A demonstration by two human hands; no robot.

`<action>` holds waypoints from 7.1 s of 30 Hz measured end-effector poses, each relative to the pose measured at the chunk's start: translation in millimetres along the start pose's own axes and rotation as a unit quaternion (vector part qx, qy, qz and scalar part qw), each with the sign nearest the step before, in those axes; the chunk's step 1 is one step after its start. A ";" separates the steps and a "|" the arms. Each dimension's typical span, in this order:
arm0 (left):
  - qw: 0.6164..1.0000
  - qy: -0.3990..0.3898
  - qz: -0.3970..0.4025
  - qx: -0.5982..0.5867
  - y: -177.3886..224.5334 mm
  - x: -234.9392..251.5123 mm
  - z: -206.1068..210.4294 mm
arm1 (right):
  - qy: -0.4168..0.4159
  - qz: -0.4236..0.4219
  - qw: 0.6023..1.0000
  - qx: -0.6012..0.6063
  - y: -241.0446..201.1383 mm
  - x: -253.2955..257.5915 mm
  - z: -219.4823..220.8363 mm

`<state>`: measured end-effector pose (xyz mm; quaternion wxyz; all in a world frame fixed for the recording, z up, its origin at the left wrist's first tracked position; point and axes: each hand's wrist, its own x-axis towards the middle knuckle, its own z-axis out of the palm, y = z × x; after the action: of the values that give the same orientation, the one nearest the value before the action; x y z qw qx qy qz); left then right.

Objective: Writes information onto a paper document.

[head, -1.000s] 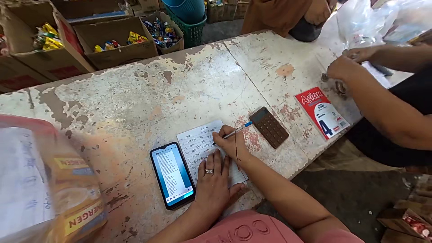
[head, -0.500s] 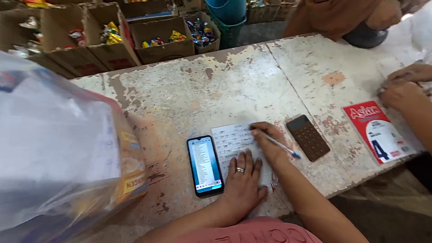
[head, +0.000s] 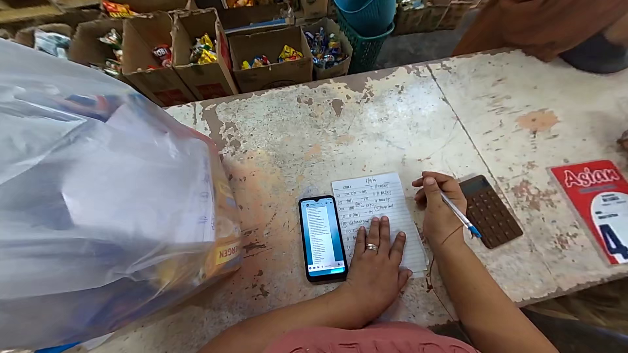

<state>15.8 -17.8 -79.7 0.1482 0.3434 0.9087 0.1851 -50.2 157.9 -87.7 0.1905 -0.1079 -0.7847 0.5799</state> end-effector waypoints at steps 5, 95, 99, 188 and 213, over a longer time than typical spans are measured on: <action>1.000 -0.012 -0.002 0.002 0.6 0.5 -1.4 | -0.002 0.005 1.000 0.004 -1.2 -0.4 -1.3; 0.987 0.139 0.031 0.079 -4.1 4.5 22.2 | -0.115 -0.003 0.981 -0.155 -12.3 -11.8 11.8; 0.989 0.130 0.029 0.070 -4.0 4.1 21.2 | -0.109 0.011 0.982 -0.154 -12.5 -11.1 12.2; 0.986 0.131 0.037 0.096 -4.6 4.2 23.4 | -0.070 -0.009 0.986 -0.148 -4.8 -10.8 -2.3; 0.993 0.102 0.008 0.063 2.5 -0.3 11.8 | -0.023 0.022 0.998 0.059 -1.7 -2.3 1.0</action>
<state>22.1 -13.5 -89.0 0.0312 0.3386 0.9262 0.1630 -48.5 155.6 -86.7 0.1661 -0.1000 -0.7505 0.6318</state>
